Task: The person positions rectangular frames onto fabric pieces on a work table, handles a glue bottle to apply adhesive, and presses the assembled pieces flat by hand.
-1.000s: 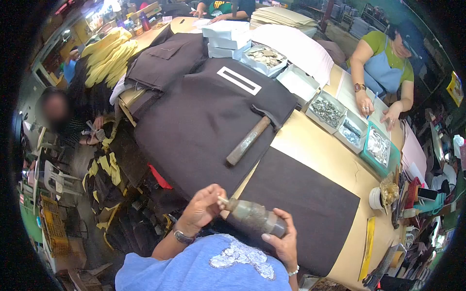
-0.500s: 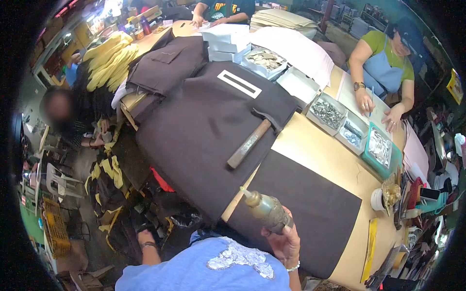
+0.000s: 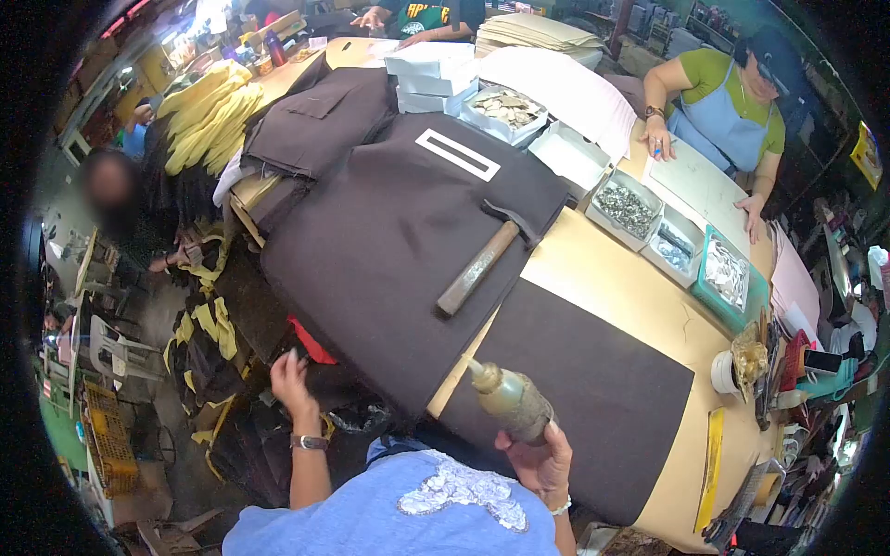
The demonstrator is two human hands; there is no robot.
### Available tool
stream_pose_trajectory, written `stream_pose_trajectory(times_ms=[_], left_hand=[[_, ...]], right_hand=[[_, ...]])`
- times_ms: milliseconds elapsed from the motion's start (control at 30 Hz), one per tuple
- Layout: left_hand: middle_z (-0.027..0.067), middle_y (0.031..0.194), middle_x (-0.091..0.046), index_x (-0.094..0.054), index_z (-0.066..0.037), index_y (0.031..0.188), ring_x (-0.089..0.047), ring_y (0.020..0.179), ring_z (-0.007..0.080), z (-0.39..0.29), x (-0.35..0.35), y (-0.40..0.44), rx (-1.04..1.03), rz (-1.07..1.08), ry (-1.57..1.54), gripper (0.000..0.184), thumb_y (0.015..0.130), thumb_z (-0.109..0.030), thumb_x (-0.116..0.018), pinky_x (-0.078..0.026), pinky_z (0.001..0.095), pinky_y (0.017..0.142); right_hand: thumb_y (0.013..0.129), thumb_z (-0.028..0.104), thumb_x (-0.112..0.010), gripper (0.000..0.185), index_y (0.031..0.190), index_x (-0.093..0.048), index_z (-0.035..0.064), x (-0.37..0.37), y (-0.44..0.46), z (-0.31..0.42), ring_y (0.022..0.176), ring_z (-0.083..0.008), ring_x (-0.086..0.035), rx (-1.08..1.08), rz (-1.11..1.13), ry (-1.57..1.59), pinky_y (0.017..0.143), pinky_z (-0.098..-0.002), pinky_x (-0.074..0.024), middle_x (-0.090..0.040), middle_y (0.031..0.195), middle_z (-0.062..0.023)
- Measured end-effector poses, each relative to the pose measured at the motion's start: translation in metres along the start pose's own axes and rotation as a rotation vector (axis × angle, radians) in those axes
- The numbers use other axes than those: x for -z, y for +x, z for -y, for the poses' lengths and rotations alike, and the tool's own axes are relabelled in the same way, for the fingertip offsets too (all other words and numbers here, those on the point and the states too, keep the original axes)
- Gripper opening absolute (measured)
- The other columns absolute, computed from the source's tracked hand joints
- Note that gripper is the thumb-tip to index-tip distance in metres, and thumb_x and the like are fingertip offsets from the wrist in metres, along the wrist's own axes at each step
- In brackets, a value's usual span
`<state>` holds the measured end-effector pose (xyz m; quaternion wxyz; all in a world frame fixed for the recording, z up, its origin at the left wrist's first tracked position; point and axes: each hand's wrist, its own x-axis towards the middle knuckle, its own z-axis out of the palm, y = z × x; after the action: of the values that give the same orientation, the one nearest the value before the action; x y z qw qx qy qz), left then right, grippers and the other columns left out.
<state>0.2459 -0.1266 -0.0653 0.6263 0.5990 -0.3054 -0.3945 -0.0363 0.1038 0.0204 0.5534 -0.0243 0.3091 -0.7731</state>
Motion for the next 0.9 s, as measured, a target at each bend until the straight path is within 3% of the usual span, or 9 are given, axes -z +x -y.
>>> stream_pose_trajectory(times_ms=[167,233,300,333,433,533,733,833,900], left_hand=[[0.0070,0.090,-0.063,-0.066,0.003,0.092,-0.059,0.082,0.0131,-0.106,-0.108,-0.110,-0.022,1.146,-0.276,0.014,0.089,-0.008,-0.058,-0.048,0.0274,0.078],[0.0106,0.088,-0.064,-0.067,0.003,0.090,-0.061,0.082,0.0162,-0.114,-0.118,-0.138,0.170,1.452,-0.338,0.021,0.089,-0.016,-0.057,-0.049,0.0285,0.077],[0.0115,0.087,-0.065,-0.068,0.002,0.087,-0.062,0.082,0.0177,-0.109,-0.122,-0.151,0.248,1.573,-0.312,0.021,0.088,-0.017,-0.059,-0.050,0.0293,0.077],[0.0116,0.094,-0.066,-0.068,0.002,0.093,-0.062,0.089,0.0165,-0.106,-0.122,-0.150,0.396,1.630,-0.415,0.013,0.086,-0.007,-0.061,-0.050,0.0267,0.079],[0.0118,0.096,-0.067,-0.069,-0.001,0.089,-0.063,0.089,0.0176,-0.110,-0.123,-0.154,0.395,1.589,-0.475,0.011,0.086,-0.008,-0.062,-0.050,0.0265,0.079],[0.0112,0.098,-0.067,-0.069,-0.002,0.092,-0.064,0.089,0.0177,-0.109,-0.123,-0.147,0.166,1.721,-0.374,0.011,0.085,-0.007,-0.061,-0.051,0.0275,0.078],[0.0098,0.089,-0.066,-0.063,0.001,0.088,-0.063,0.078,0.0178,-0.127,-0.129,-0.139,-0.375,1.625,0.089,0.009,0.085,-0.007,-0.059,-0.049,0.0286,0.068],[0.0080,0.080,-0.061,-0.057,0.002,0.083,-0.059,0.070,0.0171,-0.127,-0.133,-0.145,-0.547,1.611,0.122,0.009,0.087,-0.007,-0.057,-0.046,0.0301,0.062],[0.0079,0.078,-0.058,-0.056,0.002,0.083,-0.057,0.067,0.0170,-0.126,-0.133,-0.145,-0.526,1.695,0.143,0.011,0.089,-0.008,-0.055,-0.045,0.0306,0.061]], right_hand=[[0.082,0.043,-0.055,0.055,0.119,-0.051,0.0023,-0.008,-0.004,0.002,0.081,-0.0229,-0.058,0.017,0.016,-0.157,0.060,-0.0336,-0.0460,-0.059,0.109,-0.0138],[0.084,0.050,-0.050,0.059,0.120,-0.052,0.0031,-0.004,-0.009,0.001,0.077,-0.0213,-0.057,-0.002,-0.036,-0.175,0.055,-0.0312,-0.0433,-0.061,0.105,-0.0126],[0.085,0.054,-0.046,0.062,0.119,-0.053,0.0032,0.005,-0.013,0.001,0.078,-0.0208,-0.057,-0.005,-0.102,-0.127,0.053,-0.0300,-0.0421,-0.061,0.104,-0.0122],[0.085,0.056,-0.043,0.063,0.119,-0.053,0.0033,0.009,-0.014,0.002,0.078,-0.0206,-0.057,-0.009,-0.133,-0.102,0.052,-0.0294,-0.0415,-0.061,0.104,-0.0120],[0.086,0.060,-0.041,0.066,0.118,-0.054,0.0035,0.007,-0.019,0.003,0.073,-0.0205,-0.057,0.026,-0.301,-0.062,0.049,-0.0284,-0.0404,-0.062,0.102,-0.0124],[0.086,0.060,-0.040,0.066,0.118,-0.053,0.0036,0.018,-0.017,0.005,0.067,-0.0205,-0.058,0.031,-0.275,-0.195,0.046,-0.0279,-0.0411,-0.063,0.097,-0.0123],[0.088,0.048,-0.044,0.046,0.100,-0.054,0.0047,0.003,-0.015,0.019,0.063,-0.0151,-0.058,0.226,-0.307,-0.295,0.046,-0.0260,-0.0450,-0.061,0.084,-0.0075],[0.088,0.049,-0.045,0.046,0.102,-0.055,0.0061,0.012,-0.017,0.028,0.063,-0.0173,-0.060,0.252,-0.262,-0.345,0.045,-0.0272,-0.0461,-0.064,0.091,-0.0105],[0.088,0.049,-0.045,0.046,0.101,-0.055,0.0059,0.013,-0.020,0.034,0.064,-0.0158,-0.060,0.285,-0.245,-0.343,0.045,-0.0258,-0.0458,-0.064,0.090,-0.0093]])
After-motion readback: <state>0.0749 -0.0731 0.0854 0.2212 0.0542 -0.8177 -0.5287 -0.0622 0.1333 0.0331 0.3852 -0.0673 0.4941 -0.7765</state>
